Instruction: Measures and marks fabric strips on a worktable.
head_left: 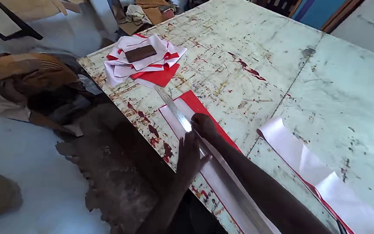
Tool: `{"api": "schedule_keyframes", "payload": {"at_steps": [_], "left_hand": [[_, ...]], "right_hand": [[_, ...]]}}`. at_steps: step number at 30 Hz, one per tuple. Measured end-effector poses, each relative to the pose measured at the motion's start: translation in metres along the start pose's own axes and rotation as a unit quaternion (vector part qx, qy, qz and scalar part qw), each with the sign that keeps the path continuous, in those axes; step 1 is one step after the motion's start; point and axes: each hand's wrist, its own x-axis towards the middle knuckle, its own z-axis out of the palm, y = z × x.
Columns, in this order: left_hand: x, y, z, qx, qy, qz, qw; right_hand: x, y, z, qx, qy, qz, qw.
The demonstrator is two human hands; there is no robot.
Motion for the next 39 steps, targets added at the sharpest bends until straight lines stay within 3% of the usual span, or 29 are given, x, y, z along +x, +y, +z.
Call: {"api": "schedule_keyframes", "payload": {"at_steps": [4, 8, 17, 21, 25, 29, 34, 36, 39], "left_hand": [[0.001, -0.001, 0.000, 0.003, -0.007, 0.010, 1.000], [-0.001, -0.003, -0.001, -0.005, 0.040, 0.023, 0.999], [0.000, -0.005, 0.000, 0.008, 0.022, 0.028, 0.999], [-0.001, -0.003, -0.001, 0.003, -0.002, 0.019, 1.000], [-0.007, -0.003, 0.003, -0.015, 0.008, 0.020, 1.000], [-0.012, -0.002, 0.007, -0.020, 0.056, 0.035, 0.998], [-0.010, -0.003, 0.013, -0.008, 0.037, 0.039, 0.999], [-0.006, 0.000, 0.007, 0.016, 0.017, 0.038, 0.999], [-0.001, 0.015, -0.014, 0.034, -0.055, 0.013, 0.998]], "right_hand": [[0.003, -0.011, 0.000, -0.052, -0.016, -0.008, 0.999], [0.005, -0.018, 0.002, -0.090, -0.014, -0.046, 0.995], [0.144, -0.056, 0.025, -0.166, -0.066, -0.038, 0.983], [0.153, -0.063, 0.019, -0.177, -0.092, -0.029, 0.980], [0.083, -0.058, 0.002, -0.203, -0.122, 0.017, 0.971], [-0.054, -0.037, -0.031, -0.203, -0.152, 0.071, 0.965], [-0.257, 0.022, -0.071, -0.178, -0.174, 0.132, 0.959], [-0.312, 0.032, -0.084, -0.174, -0.191, 0.160, 0.953], [-0.354, 0.048, -0.086, -0.161, -0.147, 0.129, 0.967]]}}
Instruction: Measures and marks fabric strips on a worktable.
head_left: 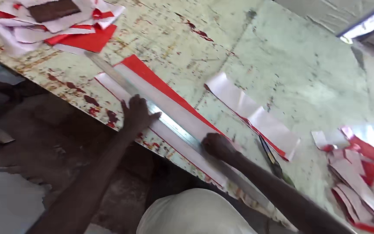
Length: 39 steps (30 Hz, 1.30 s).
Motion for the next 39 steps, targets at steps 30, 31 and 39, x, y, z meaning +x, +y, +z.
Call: {"api": "schedule_keyframes", "payload": {"at_steps": [30, 31, 39], "left_hand": [[0.020, 0.080, -0.035, 0.109, -0.240, 0.338, 0.903], [0.025, 0.080, -0.039, 0.084, -0.249, 0.342, 0.902], [0.063, 0.039, -0.006, -0.057, 0.046, 0.254, 0.965]], "right_hand": [[-0.199, 0.080, 0.147, 0.117, 0.399, 0.083, 0.906], [-0.199, 0.077, 0.137, 0.143, 0.384, 0.098, 0.907], [-0.166, 0.126, 0.095, 0.198, 0.352, 0.096, 0.910]]}}
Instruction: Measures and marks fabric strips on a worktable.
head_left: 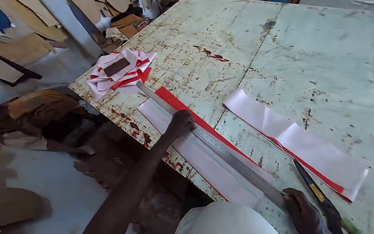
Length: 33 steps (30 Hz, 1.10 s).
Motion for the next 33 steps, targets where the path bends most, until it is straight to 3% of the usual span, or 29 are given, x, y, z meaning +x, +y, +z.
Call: {"api": "schedule_keyframes", "payload": {"at_steps": [3, 5, 16, 21, 27, 33], "left_hand": [[-0.018, -0.034, 0.014, 0.000, 0.150, -0.189, 0.970], [-0.029, -0.051, 0.022, -0.012, 0.173, -0.241, 0.955], [-0.016, -0.052, 0.029, 0.052, 0.124, -0.235, 0.963], [-0.019, -0.020, 0.012, 0.041, 0.082, -0.232, 0.968], [-0.015, -0.025, 0.011, 0.017, 0.112, -0.182, 0.977], [-0.014, -0.022, 0.012, 0.025, 0.103, -0.190, 0.976]], "right_hand": [[-0.003, 0.014, -0.010, 0.020, 0.010, -0.005, 1.000], [-0.013, 0.021, -0.021, 0.030, 0.007, 0.007, 1.000], [-0.016, 0.035, -0.023, 0.042, -0.007, 0.033, 0.999], [-0.011, 0.011, -0.028, 0.020, -0.007, 0.078, 0.997], [-0.011, 0.011, -0.033, -0.001, -0.036, 0.093, 0.995], [-0.014, 0.012, -0.030, -0.029, -0.010, 0.079, 0.996]]}}
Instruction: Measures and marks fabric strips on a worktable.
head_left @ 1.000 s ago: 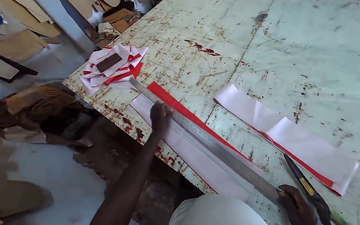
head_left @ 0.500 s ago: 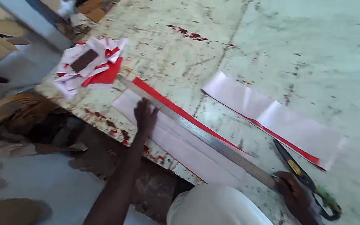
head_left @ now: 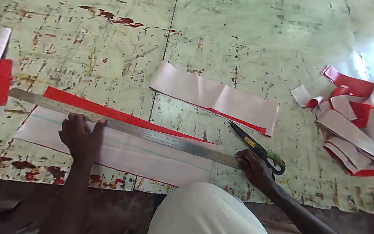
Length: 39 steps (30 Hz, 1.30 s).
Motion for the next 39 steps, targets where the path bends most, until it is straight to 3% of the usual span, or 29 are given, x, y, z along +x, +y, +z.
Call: {"api": "schedule_keyframes", "payload": {"at_steps": [11, 14, 16, 19, 24, 29, 34, 39], "left_hand": [[0.002, -0.013, 0.005, -0.006, 0.011, -0.001, 1.000], [0.002, -0.011, 0.001, -0.007, 0.017, -0.006, 1.000], [0.002, -0.008, 0.000, -0.013, 0.012, -0.012, 1.000], [0.003, -0.007, -0.007, -0.003, 0.007, -0.002, 1.000], [0.018, -0.016, -0.003, 0.051, -0.020, -0.012, 0.998], [0.022, -0.022, 0.008, 0.072, -0.038, -0.048, 0.996], [0.019, -0.024, 0.014, 0.050, -0.026, -0.039, 0.998], [0.019, -0.023, 0.021, 0.032, -0.020, -0.056, 0.998]], "right_hand": [[-0.009, -0.001, 0.012, -0.061, 0.101, -0.013, 0.993], [-0.004, -0.011, 0.012, -0.028, 0.119, -0.028, 0.992], [0.009, -0.028, 0.017, 0.030, 0.088, -0.041, 0.995], [0.057, -0.076, 0.048, 0.099, 0.023, -0.112, 0.989], [0.179, -0.198, 0.132, 0.095, -0.086, -0.235, 0.964], [0.294, -0.290, 0.225, 0.066, -0.123, -0.303, 0.943], [0.330, -0.325, 0.251, -0.010, -0.172, -0.279, 0.945], [0.342, -0.328, 0.263, -0.033, -0.158, -0.339, 0.927]]}}
